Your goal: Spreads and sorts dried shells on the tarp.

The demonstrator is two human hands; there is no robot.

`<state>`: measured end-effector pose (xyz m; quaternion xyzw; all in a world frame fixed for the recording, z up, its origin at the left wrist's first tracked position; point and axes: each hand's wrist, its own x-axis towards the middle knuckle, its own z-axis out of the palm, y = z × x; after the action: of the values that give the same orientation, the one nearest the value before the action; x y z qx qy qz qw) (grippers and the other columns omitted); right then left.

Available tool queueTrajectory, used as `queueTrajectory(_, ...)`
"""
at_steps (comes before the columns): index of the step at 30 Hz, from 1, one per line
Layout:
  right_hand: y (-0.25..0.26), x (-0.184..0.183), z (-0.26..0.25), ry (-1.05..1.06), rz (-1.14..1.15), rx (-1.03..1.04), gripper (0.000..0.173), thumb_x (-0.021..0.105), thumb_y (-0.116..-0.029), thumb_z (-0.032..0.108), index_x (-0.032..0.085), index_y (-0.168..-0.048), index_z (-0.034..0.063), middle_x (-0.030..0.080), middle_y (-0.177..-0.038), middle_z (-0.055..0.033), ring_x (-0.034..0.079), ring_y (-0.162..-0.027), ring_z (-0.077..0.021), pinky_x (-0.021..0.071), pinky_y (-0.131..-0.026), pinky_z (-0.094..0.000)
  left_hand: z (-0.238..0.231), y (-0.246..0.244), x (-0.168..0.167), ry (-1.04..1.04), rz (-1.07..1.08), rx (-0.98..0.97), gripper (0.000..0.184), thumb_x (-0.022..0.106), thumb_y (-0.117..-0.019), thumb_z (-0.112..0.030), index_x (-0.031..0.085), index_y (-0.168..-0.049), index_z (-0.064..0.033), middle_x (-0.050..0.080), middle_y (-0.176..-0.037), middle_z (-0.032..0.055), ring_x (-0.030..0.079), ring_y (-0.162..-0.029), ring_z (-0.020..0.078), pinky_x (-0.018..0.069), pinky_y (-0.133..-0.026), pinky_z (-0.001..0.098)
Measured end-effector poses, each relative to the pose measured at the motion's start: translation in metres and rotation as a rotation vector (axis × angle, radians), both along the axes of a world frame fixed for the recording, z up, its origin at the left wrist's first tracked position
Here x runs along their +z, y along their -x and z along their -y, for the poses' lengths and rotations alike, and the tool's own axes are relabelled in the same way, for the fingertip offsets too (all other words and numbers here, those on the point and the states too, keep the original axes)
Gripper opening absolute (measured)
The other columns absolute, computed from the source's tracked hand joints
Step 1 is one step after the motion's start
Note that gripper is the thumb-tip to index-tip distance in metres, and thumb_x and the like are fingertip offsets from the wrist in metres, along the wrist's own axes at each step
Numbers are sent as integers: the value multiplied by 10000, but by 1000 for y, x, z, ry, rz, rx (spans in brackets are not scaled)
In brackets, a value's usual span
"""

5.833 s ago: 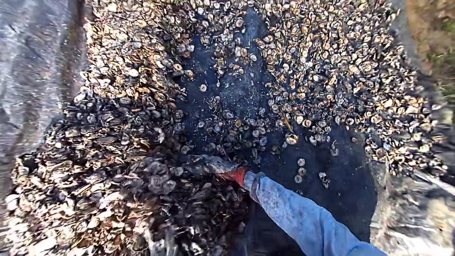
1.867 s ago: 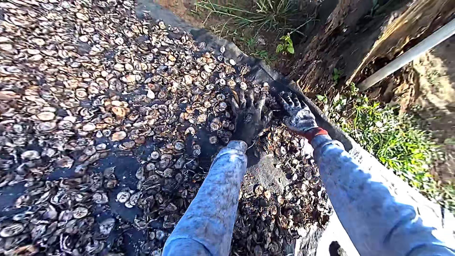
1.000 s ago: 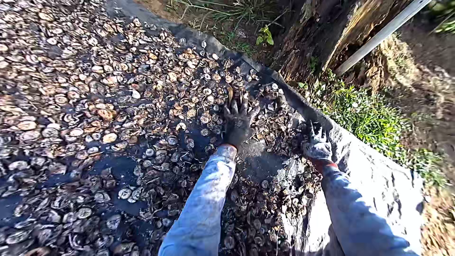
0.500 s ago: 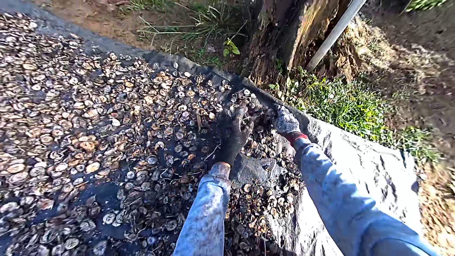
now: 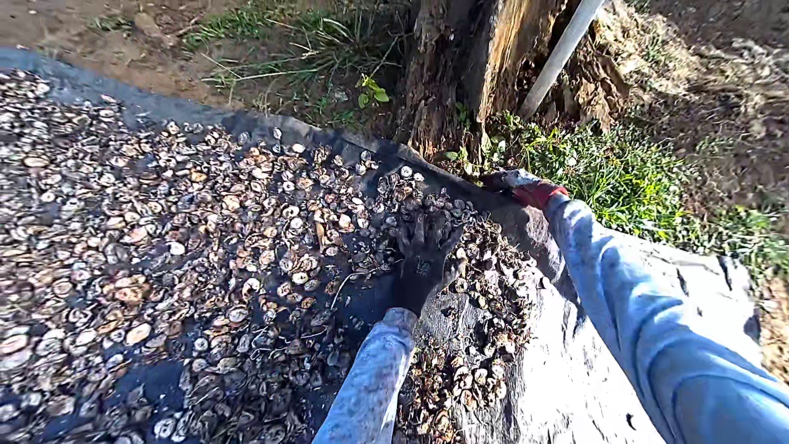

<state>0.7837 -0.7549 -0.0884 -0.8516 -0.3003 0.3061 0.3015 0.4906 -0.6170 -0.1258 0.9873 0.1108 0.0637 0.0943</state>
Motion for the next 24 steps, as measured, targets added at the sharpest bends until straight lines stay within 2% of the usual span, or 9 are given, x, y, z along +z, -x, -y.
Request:
queueTrajectory(3,-1,29,-6,209,-56,80,372,404,-1116,199,534,-1447,90,569,-1433,-117,553,-1288,-193,432,-1115,-388,2,6,5,-24,9,-53,742,619,-963,-478,284,-1619,-395,185,-1722,74,99,-1561,473,96,-1155,782)
queueTrajectory(6,4,46,-7,171,24,207,347,447,-1091,111,582,-1394,8,617,-1372,-192,592,-1269,-252,435,-1115,-407,6,7,20,100,-2,-75,774,638,-937,-541,318,-1617,-360,165,-1727,67,94,-1570,438,91,-1198,718)
queueTrajectory(9,27,62,-18,-53,-70,268,252,414,-1096,116,623,-1231,77,655,-1099,-51,632,-992,-71,527,-900,-235,5,3,13,107,-25,-57,777,617,-942,-570,313,-1620,-343,157,-1724,103,81,-1565,454,85,-1203,712)
queueTrajectory(11,20,57,-16,-129,78,449,367,478,-1055,88,591,-1401,40,651,-1338,-126,612,-1227,-123,460,-1089,-283,1,-4,-6,23,7,-71,700,554,-936,-641,388,-1575,-409,234,-1710,32,107,-1577,401,58,-1215,705)
queueTrajectory(13,24,63,-16,16,146,440,397,479,-1060,77,544,-1450,46,597,-1419,-145,558,-1320,-177,410,-1151,-335,1,-5,-8,16,-10,-70,664,566,-930,-629,429,-1546,-423,272,-1696,6,127,-1576,379,50,-1219,701)
queueTrajectory(16,12,59,-5,224,178,396,315,589,-1013,61,626,-1306,-49,638,-1293,-261,604,-1227,-343,424,-1096,-490,1,2,-12,77,27,-27,725,584,-926,-636,385,-1578,-390,244,-1704,51,122,-1573,401,87,-1218,701)
queueTrajectory(20,24,102,-12,517,136,262,376,559,-1060,184,583,-1379,-13,570,-1422,-251,527,-1341,-380,377,-1115,-564,11,13,35,267,-98,89,668,568,-1044,-227,269,-1642,-233,82,-1735,112,44,-1593,374,124,-1258,592)
queueTrajectory(22,21,76,-16,505,423,118,357,556,-1023,257,666,-1285,41,639,-1338,-237,577,-1286,-426,409,-1034,-679,7,-1,22,140,-60,29,625,545,-1048,-232,311,-1626,-278,161,-1720,128,106,-1577,422,157,-1236,639)
queueTrajectory(24,19,23,-6,259,767,-49,294,554,-1000,185,706,-1208,44,684,-1242,-240,620,-1212,-438,433,-1024,-661,2,-15,6,110,-34,-88,616,661,-958,-340,463,-1540,-381,274,-1697,15,201,-1558,393,160,-1194,708)
